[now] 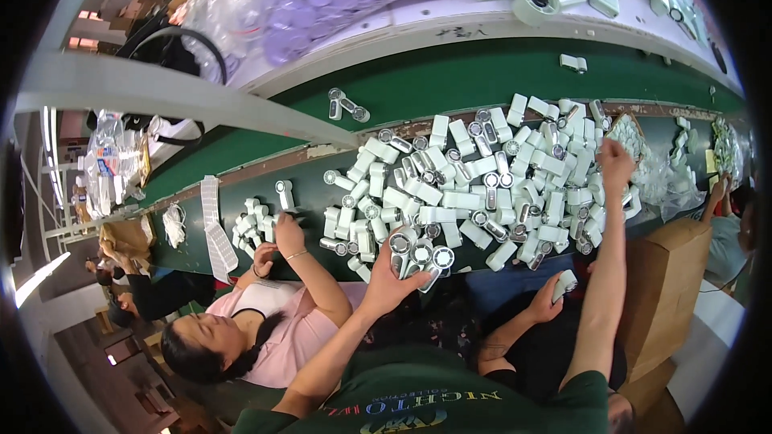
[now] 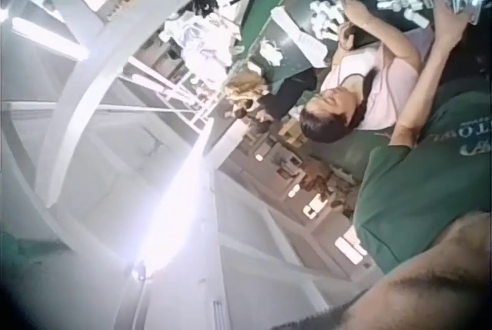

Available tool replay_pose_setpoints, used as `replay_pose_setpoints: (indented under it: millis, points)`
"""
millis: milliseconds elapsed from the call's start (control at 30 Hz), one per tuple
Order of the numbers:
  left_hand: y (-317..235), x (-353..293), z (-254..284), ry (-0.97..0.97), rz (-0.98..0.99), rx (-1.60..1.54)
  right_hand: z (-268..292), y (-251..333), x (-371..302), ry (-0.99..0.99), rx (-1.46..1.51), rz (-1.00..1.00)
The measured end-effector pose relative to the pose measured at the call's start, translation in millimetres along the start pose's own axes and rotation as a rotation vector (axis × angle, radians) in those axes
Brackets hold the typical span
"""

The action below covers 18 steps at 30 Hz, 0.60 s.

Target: The person carries and sets down plastic stools, moves a cardboard box, and assembles handheld fans by attaching small components to the fan bodies along the assembly table by hand.

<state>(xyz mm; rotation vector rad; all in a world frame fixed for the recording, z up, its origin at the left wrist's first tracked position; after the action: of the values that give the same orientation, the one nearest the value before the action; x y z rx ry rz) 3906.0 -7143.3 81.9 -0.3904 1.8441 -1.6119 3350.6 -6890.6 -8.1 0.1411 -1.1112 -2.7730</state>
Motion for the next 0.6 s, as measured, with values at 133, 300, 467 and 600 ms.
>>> replay_pose_setpoints:
  millis: [133, 300, 467, 600]
  points:
    - [-4, -8, 24, -0.068, -0.03, 0.042, -81, 117, -158, 0.424, 0.406, -0.029]
    - [-18, -21, 50, -0.099, -0.042, 0.156, -106, 270, -328, 0.858, 0.548, -0.046]
    - [-45, -36, 72, -0.116, -0.064, 0.213, -81, 358, -407, 0.846, 0.367, 0.524]
    - [-57, -43, 79, -0.113, -0.186, 0.317, -69, 385, -435, 0.735, 0.321, 0.768]
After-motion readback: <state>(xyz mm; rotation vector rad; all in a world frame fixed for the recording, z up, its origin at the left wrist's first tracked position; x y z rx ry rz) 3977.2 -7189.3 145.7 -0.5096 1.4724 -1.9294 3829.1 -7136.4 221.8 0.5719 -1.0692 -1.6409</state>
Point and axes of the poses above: each hand's wrist, its own x-axis towards the middle knuckle, its own z-axis out of the back of the hand, y = z × x, the point moved 8 cm from there along x, towards the middle knuckle, and after that the axes turned 9 degrees about -z, right-handed, at the moved point
